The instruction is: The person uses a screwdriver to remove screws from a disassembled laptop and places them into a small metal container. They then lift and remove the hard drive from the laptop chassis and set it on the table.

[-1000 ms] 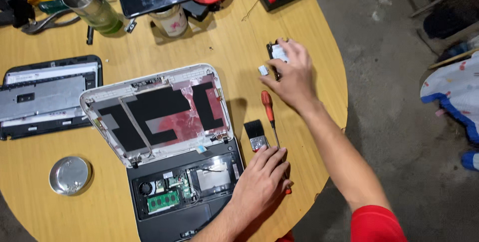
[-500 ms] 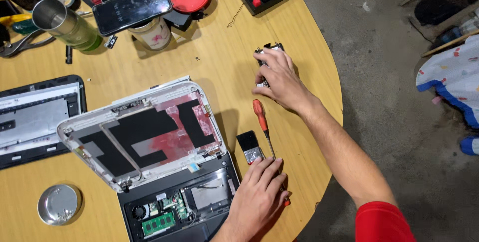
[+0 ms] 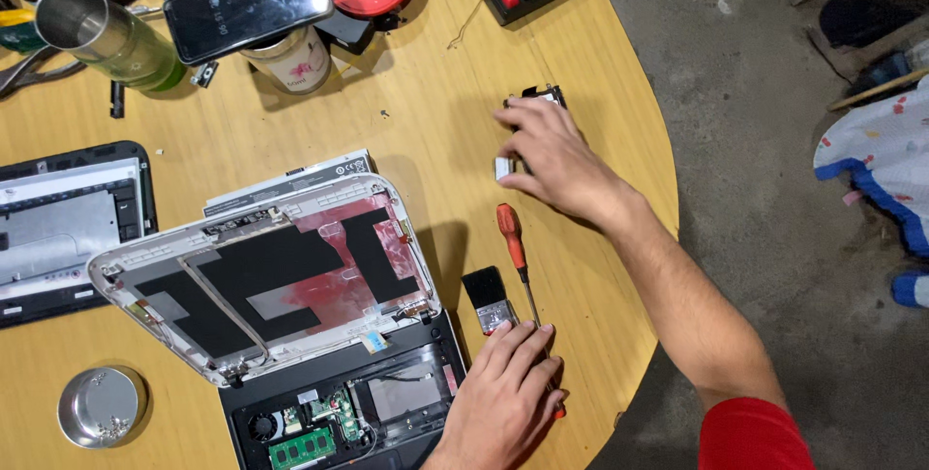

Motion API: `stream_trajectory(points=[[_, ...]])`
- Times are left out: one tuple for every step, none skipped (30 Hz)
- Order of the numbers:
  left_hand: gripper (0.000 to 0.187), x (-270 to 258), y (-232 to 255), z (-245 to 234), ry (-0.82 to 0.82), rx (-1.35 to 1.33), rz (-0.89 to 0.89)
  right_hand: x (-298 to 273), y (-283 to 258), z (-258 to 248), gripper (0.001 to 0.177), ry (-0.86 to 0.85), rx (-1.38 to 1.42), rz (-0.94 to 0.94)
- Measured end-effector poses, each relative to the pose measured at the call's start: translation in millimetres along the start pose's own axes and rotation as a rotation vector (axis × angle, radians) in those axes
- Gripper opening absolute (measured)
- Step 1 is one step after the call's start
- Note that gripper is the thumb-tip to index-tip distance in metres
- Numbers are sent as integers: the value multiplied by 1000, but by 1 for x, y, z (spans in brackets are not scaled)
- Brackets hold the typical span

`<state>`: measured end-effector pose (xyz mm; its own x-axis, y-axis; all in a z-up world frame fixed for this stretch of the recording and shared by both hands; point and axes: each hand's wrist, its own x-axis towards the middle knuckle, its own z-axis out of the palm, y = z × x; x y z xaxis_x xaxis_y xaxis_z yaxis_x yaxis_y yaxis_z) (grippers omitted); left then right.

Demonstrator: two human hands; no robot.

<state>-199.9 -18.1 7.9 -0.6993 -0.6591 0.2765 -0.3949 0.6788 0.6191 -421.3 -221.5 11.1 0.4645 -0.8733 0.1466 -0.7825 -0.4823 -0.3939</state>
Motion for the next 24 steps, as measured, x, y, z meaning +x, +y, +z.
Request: stream_trajectory(points=[[29, 0, -1, 0, 4, 3, -2, 2, 0, -10, 32, 0, -1, -5], [28, -1, -1, 1, 4, -1, -3, 4, 1, -19, 33, 95, -19, 38], [28, -2, 0, 2, 2, -8, -7, 4, 1, -28, 35, 186, -34, 82], [28, -1, -1, 2, 4, -8, -11, 6, 8, -35, 35, 183, -32, 78], [28, -1, -1, 1, 8, 2, -8, 4, 14, -41, 30, 152, -20, 122], [28, -1, 0, 0, 11, 12, -5, 3, 21, -48, 25, 120, -7, 166], [28, 0, 1, -1, 11, 9, -1, 3, 24, -45, 25, 121, -11, 170], [26, 0, 2, -3, 10, 2, -6, 3, 27, -42, 37, 77, -24, 208], [25, 1, 2, -4, 10, -4, -8, 3, 30, -40, 50, 36, -37, 245], [25, 1, 2, -3, 10, -5, -2, -6, 27, -41, 50, 40, -41, 248], [25, 1, 3, -3, 16, -2, -6, -14, 23, -41, 51, 154, -24, 207], [26, 0, 3, -2, 21, 0, -9, -22, 19, -40, 51, 269, -7, 163], [26, 2, 3, -4, 20, 2, -11, -36, 16, -35, 51, 269, -4, 163], [25, 2, 3, -6, 14, 8, -5, -50, 13, -28, 40, 370, 30, 165], [25, 2, 5, -7, 8, 12, 0, -65, 10, -22, 29, 468, 65, 169], [25, 2, 4, -9, 5, 11, -2, -82, 4, -14, 29, 467, 67, 171], [25, 2, 5, -9, 7, 15, 5, -101, -2, -7, 15, 463, 158, 269], [26, 2, 5, -9, 9, 19, 12, -119, -8, -1, 9, 458, 248, 367], [26, 2, 6, -8, 11, 18, 8, -136, -10, 10, 9, 454, 249, 365], [25, 1, 7, -8, 25, 13, 9, -153, -12, 21, 15, 426, 288, 443], [24, -1, 6, -7, 43, 14, 8, -167, -14, 33, 24, 396, 328, 515], [24, -1, 8, -9, 48, 18, 0, -179, -18, 38, 24, 390, 331, 507], [22, 0, 9, -11, 85, -1, 18, -189, -21, 43, 25, 438, 305, 534], [20, 0, 10, -12, 123, -19, 36, -199, -25, 48, 27, 485, 280, 561]])
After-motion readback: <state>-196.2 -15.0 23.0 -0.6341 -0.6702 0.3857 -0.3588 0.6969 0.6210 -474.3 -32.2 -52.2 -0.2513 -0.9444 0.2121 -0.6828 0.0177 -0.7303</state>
